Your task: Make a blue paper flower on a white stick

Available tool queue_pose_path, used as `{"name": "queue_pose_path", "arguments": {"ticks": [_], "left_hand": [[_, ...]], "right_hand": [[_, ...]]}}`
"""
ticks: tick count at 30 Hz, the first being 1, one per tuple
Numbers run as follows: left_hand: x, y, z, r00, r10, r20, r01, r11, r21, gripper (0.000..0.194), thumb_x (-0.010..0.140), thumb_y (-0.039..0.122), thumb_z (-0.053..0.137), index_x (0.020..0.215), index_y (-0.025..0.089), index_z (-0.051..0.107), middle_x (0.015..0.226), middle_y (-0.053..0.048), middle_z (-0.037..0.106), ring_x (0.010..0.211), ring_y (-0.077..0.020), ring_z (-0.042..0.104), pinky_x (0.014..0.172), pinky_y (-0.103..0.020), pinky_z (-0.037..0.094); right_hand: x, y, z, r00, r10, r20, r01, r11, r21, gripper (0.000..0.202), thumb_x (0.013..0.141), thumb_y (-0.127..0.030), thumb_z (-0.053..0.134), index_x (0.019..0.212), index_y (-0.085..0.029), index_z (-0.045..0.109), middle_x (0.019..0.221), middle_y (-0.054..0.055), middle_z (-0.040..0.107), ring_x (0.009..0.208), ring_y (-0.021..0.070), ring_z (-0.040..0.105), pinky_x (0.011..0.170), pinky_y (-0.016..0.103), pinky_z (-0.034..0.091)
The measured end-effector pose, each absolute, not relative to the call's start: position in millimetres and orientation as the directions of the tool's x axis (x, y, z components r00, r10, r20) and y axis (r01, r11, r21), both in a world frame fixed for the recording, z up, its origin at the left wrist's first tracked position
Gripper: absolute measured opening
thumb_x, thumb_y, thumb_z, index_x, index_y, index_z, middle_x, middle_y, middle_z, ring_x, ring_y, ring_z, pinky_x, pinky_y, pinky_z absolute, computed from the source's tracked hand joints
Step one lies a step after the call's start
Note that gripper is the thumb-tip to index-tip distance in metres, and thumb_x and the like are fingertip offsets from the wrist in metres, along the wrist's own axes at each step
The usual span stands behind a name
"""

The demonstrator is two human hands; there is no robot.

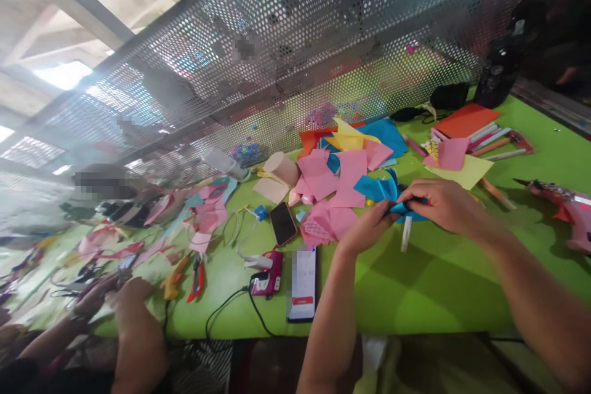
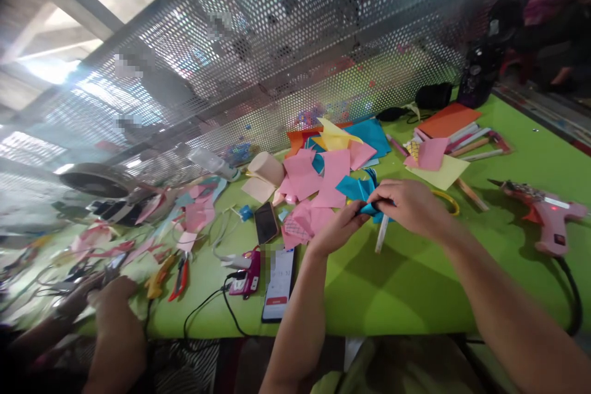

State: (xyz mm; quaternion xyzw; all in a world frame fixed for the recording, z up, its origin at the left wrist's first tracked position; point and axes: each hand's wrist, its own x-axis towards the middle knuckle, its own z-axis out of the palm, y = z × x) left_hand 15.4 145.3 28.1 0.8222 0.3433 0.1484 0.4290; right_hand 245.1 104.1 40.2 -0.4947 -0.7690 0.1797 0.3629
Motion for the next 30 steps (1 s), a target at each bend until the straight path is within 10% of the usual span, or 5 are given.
{"name": "queue_pose_path", "arguments": {"ticks": [14,24,30], "left_hand": [[16.3,143.8,26.1,0.697,0.717,-0.012,0.426,-0.4,0.812,0.023,0.107,0.035,0.053,0.088,0.023,0.051,0.089,-0.001,0.06,0.085,-0.0191,0.056,0.08,-0.033,0.045],[16.2,146.2,20.8,0.701,0.713,0.02,0.342,-0.361,0.868,0.025,0.105,0.04,0.057,0.086,0.023,0.053,0.086,-0.001,0.058,0.083,-0.0193,0.053,0.077,-0.034,0.039],[13.2,149.4,13.2,0.651,0.756,-0.067,0.108,-0.006,0.994,0.044,0.094,0.062,0.073,0.093,0.02,0.065,0.09,-0.003,0.062,0.087,-0.0187,0.057,0.087,-0.035,0.047]], "right_hand": [[241.8,102.4,37.4,-0.085,0.984,0.16,0.442,0.181,-0.878,0.021,0.086,-0.037,0.07,0.097,-0.026,0.083,0.09,0.002,0.084,0.078,0.0226,0.075,0.067,0.031,0.052],[240.9,103.4,35.7,-0.069,0.99,0.126,0.592,0.143,-0.793,0.028,0.09,-0.045,0.065,0.073,-0.024,0.07,0.059,-0.003,0.06,0.057,0.0155,0.052,0.054,0.031,0.032],[244.4,100.7,41.4,-0.054,0.986,0.161,0.262,0.169,-0.95,0.036,0.1,-0.057,0.063,0.101,-0.026,0.08,0.095,0.004,0.079,0.085,0.023,0.072,0.076,0.035,0.055]]}}
